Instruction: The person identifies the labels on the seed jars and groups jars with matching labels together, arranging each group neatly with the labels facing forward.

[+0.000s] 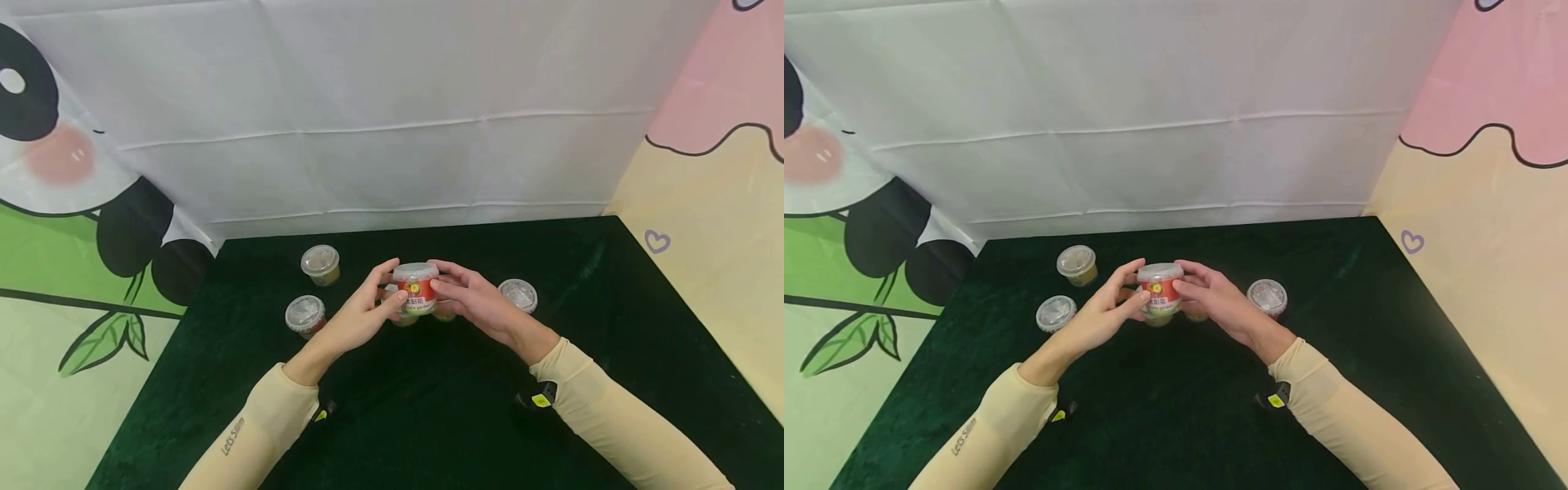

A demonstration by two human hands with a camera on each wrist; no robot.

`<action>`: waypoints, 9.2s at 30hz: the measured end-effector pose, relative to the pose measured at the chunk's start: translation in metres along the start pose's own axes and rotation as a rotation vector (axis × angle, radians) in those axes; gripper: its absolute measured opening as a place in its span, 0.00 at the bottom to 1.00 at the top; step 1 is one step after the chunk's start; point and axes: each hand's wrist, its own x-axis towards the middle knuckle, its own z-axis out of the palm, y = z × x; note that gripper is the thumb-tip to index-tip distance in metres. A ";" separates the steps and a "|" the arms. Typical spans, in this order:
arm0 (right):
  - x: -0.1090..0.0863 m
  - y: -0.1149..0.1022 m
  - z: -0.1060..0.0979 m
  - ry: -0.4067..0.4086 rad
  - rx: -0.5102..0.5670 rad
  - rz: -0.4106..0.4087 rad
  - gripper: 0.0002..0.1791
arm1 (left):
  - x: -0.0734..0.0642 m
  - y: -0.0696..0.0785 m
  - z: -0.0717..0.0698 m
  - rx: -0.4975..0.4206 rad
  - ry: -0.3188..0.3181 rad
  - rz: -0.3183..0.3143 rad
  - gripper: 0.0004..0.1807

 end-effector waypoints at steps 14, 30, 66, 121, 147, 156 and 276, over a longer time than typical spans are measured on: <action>0.000 -0.002 0.006 0.009 0.008 -0.009 0.32 | -0.003 0.002 -0.001 -0.015 0.031 -0.002 0.33; 0.002 0.001 0.006 0.001 -0.003 -0.013 0.35 | -0.003 -0.002 -0.003 -0.022 0.037 -0.012 0.33; 0.012 0.006 0.006 0.001 -0.122 -0.019 0.34 | -0.010 -0.012 -0.007 -0.036 0.011 -0.037 0.35; 0.075 0.068 0.102 0.003 -0.361 -0.069 0.36 | -0.063 -0.067 -0.053 0.210 0.115 -0.071 0.37; 0.077 0.082 0.102 0.044 -0.472 -0.067 0.36 | -0.053 -0.073 -0.040 0.430 0.071 -0.083 0.38; 0.076 0.088 0.105 0.027 -0.385 -0.051 0.35 | -0.056 -0.068 -0.038 0.446 0.081 -0.115 0.38; 0.019 0.021 0.007 0.146 -0.305 -0.142 0.29 | 0.012 -0.012 -0.026 0.342 0.041 0.030 0.41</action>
